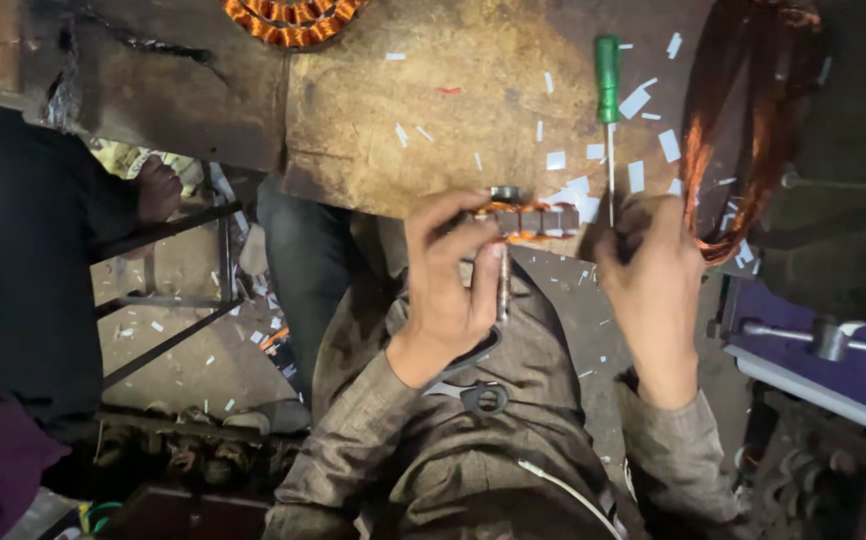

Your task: The person inserts small white paper pieces into the slots of a copper-wound stator using a screwdriver. They then cut a white sheet into strips with scissors and continue inserting the pieces into the stator.

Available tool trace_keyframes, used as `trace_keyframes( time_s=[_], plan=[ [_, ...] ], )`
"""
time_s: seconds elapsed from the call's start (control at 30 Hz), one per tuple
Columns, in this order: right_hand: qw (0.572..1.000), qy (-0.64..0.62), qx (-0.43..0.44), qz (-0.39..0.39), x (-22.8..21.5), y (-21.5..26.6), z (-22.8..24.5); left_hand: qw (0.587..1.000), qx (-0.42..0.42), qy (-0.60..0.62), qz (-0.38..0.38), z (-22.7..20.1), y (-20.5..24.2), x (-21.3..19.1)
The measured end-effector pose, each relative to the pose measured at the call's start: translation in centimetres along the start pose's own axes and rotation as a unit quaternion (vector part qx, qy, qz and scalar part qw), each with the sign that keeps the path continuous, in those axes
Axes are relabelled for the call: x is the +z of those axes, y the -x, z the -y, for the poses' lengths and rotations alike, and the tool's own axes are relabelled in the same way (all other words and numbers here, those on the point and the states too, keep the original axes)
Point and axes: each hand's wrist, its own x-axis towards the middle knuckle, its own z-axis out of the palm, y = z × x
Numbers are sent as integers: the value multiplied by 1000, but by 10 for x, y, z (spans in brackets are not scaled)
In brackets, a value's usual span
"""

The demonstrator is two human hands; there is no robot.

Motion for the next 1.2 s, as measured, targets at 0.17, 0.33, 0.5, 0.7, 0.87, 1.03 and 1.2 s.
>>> trace_keyframes(
  time_s=[0.17,0.33,0.5,0.7,0.87,1.03,1.2],
  plan=[
    [998,-58,31,-9,-10,-4,-3,992,-5,-67,111,-2,-11,-10],
    [975,-185,121,-27,-25,5,-13,996,-32,-64,60,0,-15,-8],
    [878,-421,5,-227,-34,37,1,995,-66,-29,66,-1,-8,-10],
    [872,-448,-50,-192,-47,36,33,990,-6,-83,117,-13,-9,-7],
    [880,-447,-35,-157,-44,39,43,992,-14,-58,114,-9,-7,-8],
    [886,-444,-28,-132,-43,37,54,988,13,-81,129,-9,-3,-7],
    [889,-431,-57,-142,-43,36,54,987,15,-91,129,-9,0,-5]
  ],
)
